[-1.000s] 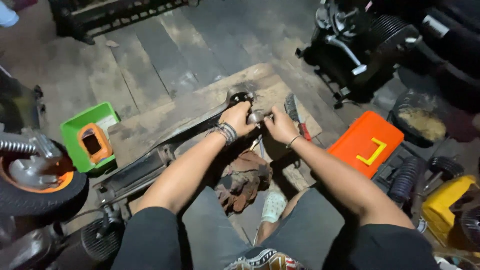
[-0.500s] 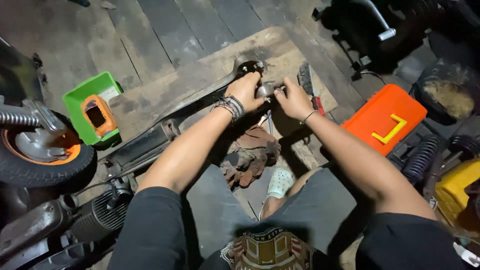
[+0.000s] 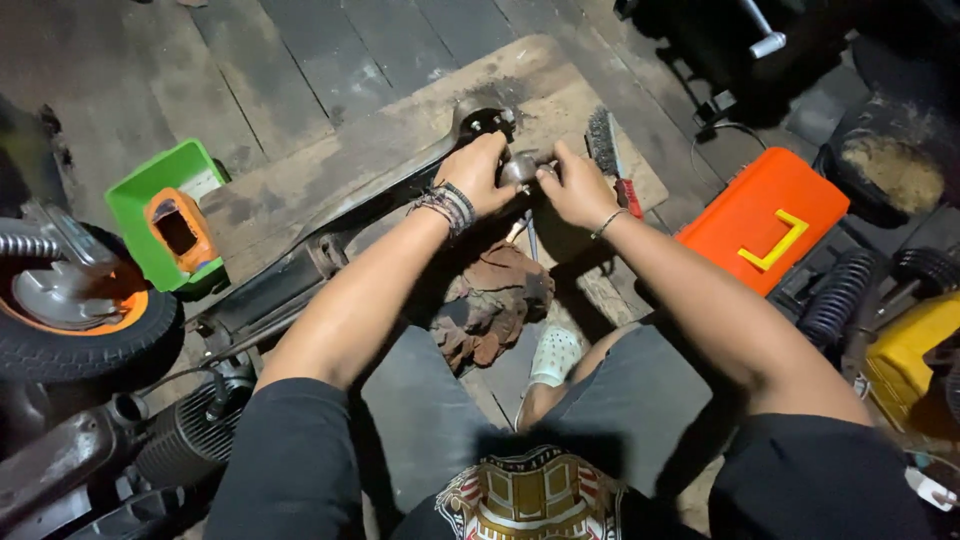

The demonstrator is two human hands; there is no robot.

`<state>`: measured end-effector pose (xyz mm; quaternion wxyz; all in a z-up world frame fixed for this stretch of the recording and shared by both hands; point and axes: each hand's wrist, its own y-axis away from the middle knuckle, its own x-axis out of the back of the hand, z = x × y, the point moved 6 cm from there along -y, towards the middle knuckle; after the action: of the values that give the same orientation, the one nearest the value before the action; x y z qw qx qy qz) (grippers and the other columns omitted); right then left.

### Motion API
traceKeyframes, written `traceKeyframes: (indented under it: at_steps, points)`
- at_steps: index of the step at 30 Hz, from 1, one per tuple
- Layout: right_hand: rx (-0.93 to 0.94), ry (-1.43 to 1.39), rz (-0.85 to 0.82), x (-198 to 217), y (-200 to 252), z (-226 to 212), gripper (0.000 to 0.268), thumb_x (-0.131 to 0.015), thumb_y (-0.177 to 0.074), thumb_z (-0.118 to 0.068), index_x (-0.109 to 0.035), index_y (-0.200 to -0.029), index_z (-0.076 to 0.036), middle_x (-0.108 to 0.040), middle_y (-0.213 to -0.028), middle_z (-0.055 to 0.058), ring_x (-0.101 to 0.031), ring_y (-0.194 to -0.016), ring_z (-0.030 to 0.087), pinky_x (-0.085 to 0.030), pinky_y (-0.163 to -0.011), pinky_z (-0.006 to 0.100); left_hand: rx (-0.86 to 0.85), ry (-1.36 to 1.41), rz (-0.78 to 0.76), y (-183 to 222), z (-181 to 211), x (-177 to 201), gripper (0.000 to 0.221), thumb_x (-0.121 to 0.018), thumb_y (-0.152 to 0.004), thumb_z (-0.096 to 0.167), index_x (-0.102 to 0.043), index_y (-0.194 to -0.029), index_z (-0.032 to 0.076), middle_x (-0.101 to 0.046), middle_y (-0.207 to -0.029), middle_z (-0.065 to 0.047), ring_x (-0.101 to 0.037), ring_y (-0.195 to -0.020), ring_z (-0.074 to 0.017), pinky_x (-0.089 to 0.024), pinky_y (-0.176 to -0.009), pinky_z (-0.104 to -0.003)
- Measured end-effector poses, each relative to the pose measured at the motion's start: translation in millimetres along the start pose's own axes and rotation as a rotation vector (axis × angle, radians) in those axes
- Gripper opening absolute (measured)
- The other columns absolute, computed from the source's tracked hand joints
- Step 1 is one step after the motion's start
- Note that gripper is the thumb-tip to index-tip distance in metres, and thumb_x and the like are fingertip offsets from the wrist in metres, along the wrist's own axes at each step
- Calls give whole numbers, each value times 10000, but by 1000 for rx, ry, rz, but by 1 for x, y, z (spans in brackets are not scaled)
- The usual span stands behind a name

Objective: The person is cleaning a motorcycle swingarm with a rag and then attempting to install a metal bushing into the pivot point.

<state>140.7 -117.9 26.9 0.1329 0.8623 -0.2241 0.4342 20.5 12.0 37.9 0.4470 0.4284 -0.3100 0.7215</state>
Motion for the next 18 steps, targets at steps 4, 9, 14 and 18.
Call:
traceKeyframes:
  at_steps: [4, 9, 14, 18]
  points:
    - [-22, -4, -4, 8, 6, -22, 255, -583, -1005, -307, -547, -1131, -89, -699, -1022, 306, -651, -1069, 522, -518, -885, 620, -27, 43, 0, -2, -1, 1, 374, -733, -772, 340, -529, -1035, 169, -605, -1010, -84, -684, -1021, -394, -563, -854, -514]
    - [21, -29, -19, 2, 7, -15, 231, -578, -998, -305, -547, -1128, -117, -691, -1027, 308, -637, -1071, 538, -519, -873, 618, -37, 37, -2, -1, -1, -1, 384, -739, -786, 361, -529, -1045, 171, -598, -1005, -86, -678, -1020, -397, -558, -858, -522]
    - [111, 22, -19, -10, 2, -11, 230, -592, -1000, -342, -546, -1136, -162, -716, -1002, 258, -667, -1052, 500, -516, -893, 600, -56, 72, -22, -2, -3, -1, 365, -738, -796, 313, -534, -1063, 170, -581, -978, -78, -676, -984, -403, -552, -830, -520]
    - [39, 28, 28, -1, 4, -14, 217, -586, -1004, -300, -545, -1121, -122, -708, -977, 298, -663, -1018, 540, -525, -863, 621, -46, 74, -29, -1, -5, -2, 386, -752, -800, 317, -535, -1087, 177, -592, -1002, -80, -680, -1002, -393, -556, -843, -518]
